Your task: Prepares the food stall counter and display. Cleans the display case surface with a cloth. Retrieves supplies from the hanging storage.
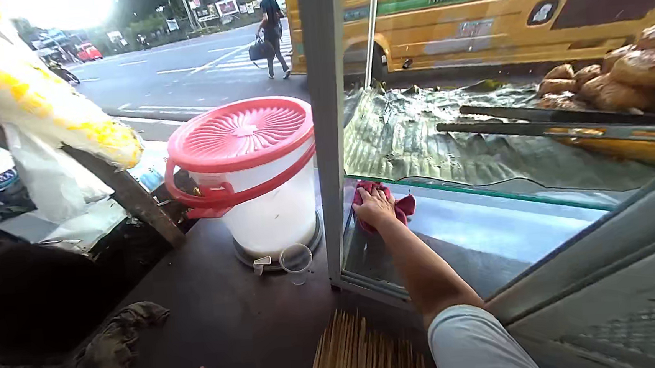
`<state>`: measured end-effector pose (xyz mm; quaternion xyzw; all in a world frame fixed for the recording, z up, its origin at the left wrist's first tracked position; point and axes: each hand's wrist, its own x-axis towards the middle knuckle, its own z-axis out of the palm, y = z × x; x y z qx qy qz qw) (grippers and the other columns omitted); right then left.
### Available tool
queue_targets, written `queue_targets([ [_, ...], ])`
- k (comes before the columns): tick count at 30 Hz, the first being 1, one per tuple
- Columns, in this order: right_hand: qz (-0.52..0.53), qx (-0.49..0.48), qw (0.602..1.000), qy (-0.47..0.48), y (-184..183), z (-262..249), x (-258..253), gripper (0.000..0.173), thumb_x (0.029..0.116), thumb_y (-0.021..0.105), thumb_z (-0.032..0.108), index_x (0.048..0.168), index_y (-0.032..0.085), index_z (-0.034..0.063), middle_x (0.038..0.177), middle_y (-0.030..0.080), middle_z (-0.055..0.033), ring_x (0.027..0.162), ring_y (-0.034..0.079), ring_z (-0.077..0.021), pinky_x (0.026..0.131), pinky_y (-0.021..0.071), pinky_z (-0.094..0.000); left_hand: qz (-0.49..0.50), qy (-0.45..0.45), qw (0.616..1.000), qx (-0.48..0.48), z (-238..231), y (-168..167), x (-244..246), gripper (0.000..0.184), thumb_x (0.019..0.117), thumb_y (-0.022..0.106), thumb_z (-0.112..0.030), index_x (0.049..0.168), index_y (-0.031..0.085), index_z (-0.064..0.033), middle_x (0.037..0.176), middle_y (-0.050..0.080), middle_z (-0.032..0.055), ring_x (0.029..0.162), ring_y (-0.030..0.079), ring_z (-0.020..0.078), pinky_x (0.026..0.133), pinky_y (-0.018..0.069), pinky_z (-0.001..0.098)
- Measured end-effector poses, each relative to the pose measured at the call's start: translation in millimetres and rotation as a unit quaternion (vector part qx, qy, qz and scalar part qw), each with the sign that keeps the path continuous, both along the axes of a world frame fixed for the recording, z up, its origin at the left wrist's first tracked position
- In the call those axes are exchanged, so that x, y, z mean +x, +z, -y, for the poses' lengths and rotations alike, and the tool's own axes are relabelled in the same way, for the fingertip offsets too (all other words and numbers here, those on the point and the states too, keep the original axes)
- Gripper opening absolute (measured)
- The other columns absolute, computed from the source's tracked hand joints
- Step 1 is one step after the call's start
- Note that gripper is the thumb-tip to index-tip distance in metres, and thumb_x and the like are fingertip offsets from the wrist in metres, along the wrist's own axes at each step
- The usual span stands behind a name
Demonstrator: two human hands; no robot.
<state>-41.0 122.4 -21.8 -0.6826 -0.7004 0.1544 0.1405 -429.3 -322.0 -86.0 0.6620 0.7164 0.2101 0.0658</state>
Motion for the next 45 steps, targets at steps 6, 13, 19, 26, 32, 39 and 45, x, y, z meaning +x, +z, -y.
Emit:
queue_targets([
  [6,0.029,-0.063,0.993,0.092,14,84,-4,0.068,0.0971,0.060,0.053,0.157,0.044,0.0235,0.160,0.041,-0.0191,0.151,0.033,-0.0360,0.119,0.0241,-0.0629,0.009,-0.003,0.998,0.062,2,-17,0,0.052,0.0988,0.058,-0.039,0.127,0.069,0.0033,0.142,0.055,0.0328,0.135,0.047,0.0561,0.116,0.0309,0.0670],
  [13,-0.044,0.002,0.981,0.190,0,173,-3,0.035,0.0993,0.058,0.021,0.133,0.069,0.0212,0.133,0.067,-0.0140,0.129,0.058,-0.0378,0.107,0.0432,-0.0653,0.001,-0.007,0.999,0.039,3,-19,-4,0.057,0.1039,0.044,-0.044,0.129,0.067,0.0016,0.146,0.053,0.0289,0.139,0.046,0.0502,0.120,0.0296,0.0608],
  [19,-0.512,-0.106,0.851,0.051,66,203,36,0.033,0.0977,0.051,0.016,0.127,0.064,0.0061,0.096,0.069,-0.0074,0.079,0.066,-0.0148,0.072,0.0568,-0.0379,0.021,0.001,0.999,0.033,4,-16,-7,0.056,0.1044,0.043,-0.043,0.128,0.069,0.0007,0.147,0.053,0.0274,0.141,0.045,0.0483,0.121,0.0274,0.0585],
  [26,0.006,-0.172,0.984,-0.052,55,201,63,0.036,0.1003,0.054,0.035,0.104,0.072,0.0034,0.107,0.070,-0.0235,0.104,0.066,-0.0424,0.084,0.0494,-0.0692,0.011,-0.003,0.998,0.060,3,-18,-8,0.055,0.1041,0.044,-0.043,0.125,0.070,0.0009,0.143,0.056,0.0271,0.138,0.049,0.0475,0.120,0.0302,0.0583],
  [32,0.045,-0.135,0.990,-0.022,49,200,0,0.037,0.0994,0.051,0.036,0.111,0.072,0.0070,0.120,0.070,-0.0209,0.117,0.064,-0.0427,0.086,0.0482,-0.0706,0.006,0.004,0.998,0.057,1,-20,-8,0.056,0.1037,0.045,-0.045,0.124,0.070,0.0007,0.143,0.057,0.0271,0.137,0.049,0.0484,0.120,0.0303,0.0580],
  [39,-0.352,-0.122,0.926,0.057,38,183,2,0.029,0.1001,0.053,0.013,0.124,0.065,0.0023,0.103,0.068,-0.0149,0.089,0.066,-0.0225,0.078,0.0550,-0.0438,0.015,0.004,0.999,0.047,1,-18,-8,0.056,0.1032,0.046,-0.045,0.125,0.070,0.0014,0.145,0.055,0.0276,0.139,0.047,0.0474,0.121,0.0283,0.0572],
  [45,-0.416,-0.004,0.909,-0.005,54,173,27,0.038,0.0947,0.053,0.009,0.132,0.061,0.0061,0.112,0.069,-0.0128,0.097,0.067,-0.0213,0.083,0.0569,-0.0452,0.019,0.004,0.998,0.051,3,-18,-9,0.055,0.1037,0.046,-0.043,0.125,0.070,0.0014,0.145,0.055,0.0273,0.139,0.047,0.0479,0.121,0.0288,0.0573],
])
